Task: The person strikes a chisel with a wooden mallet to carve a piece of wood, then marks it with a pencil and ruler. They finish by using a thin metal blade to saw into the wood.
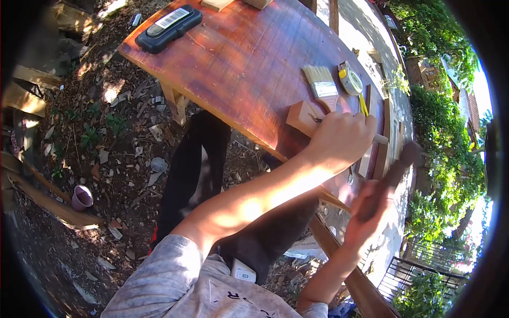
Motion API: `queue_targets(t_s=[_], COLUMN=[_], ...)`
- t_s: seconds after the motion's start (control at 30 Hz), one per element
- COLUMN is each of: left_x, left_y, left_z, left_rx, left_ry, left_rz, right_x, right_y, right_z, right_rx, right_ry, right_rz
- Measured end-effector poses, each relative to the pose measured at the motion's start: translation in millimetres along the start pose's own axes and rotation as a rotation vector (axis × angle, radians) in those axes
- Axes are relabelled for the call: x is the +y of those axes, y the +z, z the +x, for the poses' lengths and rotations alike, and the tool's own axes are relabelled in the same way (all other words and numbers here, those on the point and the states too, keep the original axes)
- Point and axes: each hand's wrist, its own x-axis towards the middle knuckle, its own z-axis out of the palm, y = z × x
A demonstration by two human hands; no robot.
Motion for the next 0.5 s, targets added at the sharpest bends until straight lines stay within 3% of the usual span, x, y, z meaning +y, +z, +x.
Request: queue_targets(t_s=[0.03, 0.1, 0.17, 0.27, 0.3, 0.33, 0.37, 0.43, 0.47, 0.5], left_x=[-1.9, -4.3, -6.5, -5.2, -4.4, -6.1, -7.7, -10.6, -10.4, -11.7], left_y=[-3.0, -3.7, -2.2, -4.2, -5.9, -9.0, -11.6, -11.8, -11.2, -7.0], left_z=[1.0, -1.8, -4.6, -3.1, -0.9, 0.7, -0.5, -1.7, -2.8, -3.6], left_rx=[-0.002, -0.010, -0.002, -0.019, -0.051, -0.079, -0.115, -0.093, -0.082, -0.085], left_ry=[-0.013, -0.004, 0.042, 0.017, 0.007, -0.008, -0.029, 0.014, 0.032, 0.037], left_rz=[0.007, 0.023, 0.048, 0.046, 0.041, 0.041, 0.043, 0.043, 0.043, 0.046], right_x=[1.2, -2.0, -8.3, 6.1, 18.8, 18.0, 14.8, 1.8, 0.7, -5.3], right_y=[2.9, 4.4, -24.1, 6.6, -7.7, 1.2, -18.3, 0.0, -40.3, -29.7], right_z=[-1.9, 3.9, 11.2, 8.6, 2.6, -7.4, -8.4, 4.1, 8.9, 11.4], right_rx=[-0.152, 0.287, 0.042, 0.257, 0.211, 0.198, 0.189, 0.584, 0.119, 0.146], right_ry=[0.133, 0.075, -0.092, -0.160, 0.036, 0.032, 0.042, 0.023, -0.083, -0.151], right_rz=[-0.122, 0.053, 0.165, 0.238, 0.121, -0.298, -0.252, 0.007, 0.179, 0.221])
